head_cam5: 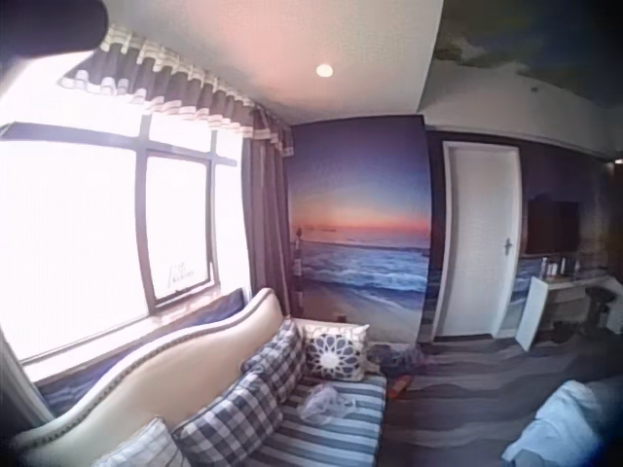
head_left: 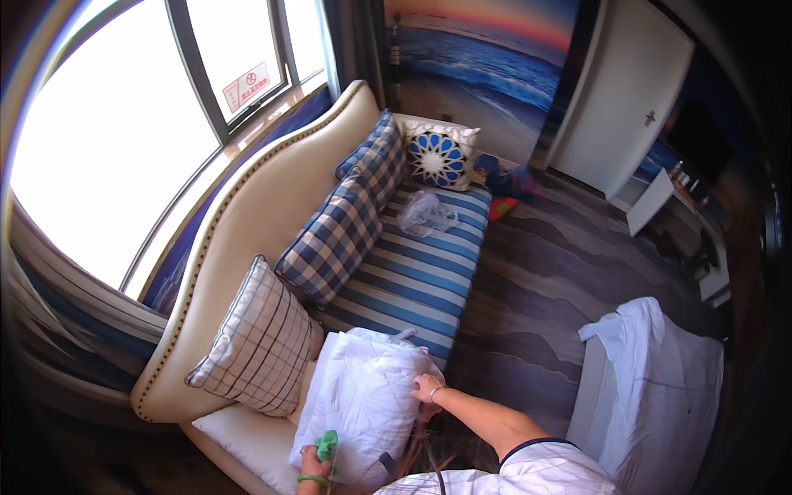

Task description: The person wipes a sofa with a green cloth, then sweeps the floor with a pink broom to gather debris. Finally, the person smooths out a white bedsheet on the bed.

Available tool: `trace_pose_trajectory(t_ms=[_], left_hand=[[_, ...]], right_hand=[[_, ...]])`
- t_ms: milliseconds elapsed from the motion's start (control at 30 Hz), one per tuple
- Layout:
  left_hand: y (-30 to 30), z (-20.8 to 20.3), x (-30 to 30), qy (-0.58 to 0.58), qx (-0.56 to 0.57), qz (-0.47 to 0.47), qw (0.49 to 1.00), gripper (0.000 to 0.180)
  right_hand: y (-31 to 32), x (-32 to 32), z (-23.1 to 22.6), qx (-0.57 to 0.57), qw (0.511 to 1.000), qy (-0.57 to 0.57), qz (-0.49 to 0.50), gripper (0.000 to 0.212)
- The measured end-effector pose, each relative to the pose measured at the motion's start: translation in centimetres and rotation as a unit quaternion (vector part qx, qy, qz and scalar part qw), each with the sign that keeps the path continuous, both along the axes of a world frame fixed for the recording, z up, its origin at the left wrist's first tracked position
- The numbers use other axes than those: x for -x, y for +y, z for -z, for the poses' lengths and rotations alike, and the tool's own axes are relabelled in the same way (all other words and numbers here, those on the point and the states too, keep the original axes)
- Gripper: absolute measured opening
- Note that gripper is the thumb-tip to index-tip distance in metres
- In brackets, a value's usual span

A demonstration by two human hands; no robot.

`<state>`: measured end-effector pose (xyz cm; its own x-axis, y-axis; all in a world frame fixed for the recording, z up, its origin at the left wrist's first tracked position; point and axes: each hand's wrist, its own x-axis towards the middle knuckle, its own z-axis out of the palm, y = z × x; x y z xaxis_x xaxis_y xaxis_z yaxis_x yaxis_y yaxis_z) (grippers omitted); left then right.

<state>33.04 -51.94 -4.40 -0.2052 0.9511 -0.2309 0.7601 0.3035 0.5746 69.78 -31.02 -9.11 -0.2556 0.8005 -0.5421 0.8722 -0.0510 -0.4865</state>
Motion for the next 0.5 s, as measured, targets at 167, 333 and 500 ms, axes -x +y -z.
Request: trace_pose_trajectory(t_ms=[167,333,500], left_hand=[[0.4,1.1,0.1,-0.132,0.003,-0.082,0.988,0.021],[-1.3,-0.3,-0.7,-0.246,-0.086,-0.072,0.963,0.018],[-0.5,-7.3,-7.3,-0.216,-0.073,0.029,0.973,0.024]], right_hand=[[-14.1,-6.9,-1.7,0.054,0.996,-0.074,-0.023,0.036],[-25.1,-8.1,-9.0,0.016,0.996,0.050,0.065,0.032],[-30.9,-8.1,-15.0,-0.063,0.976,0.108,0.178,0.031]])
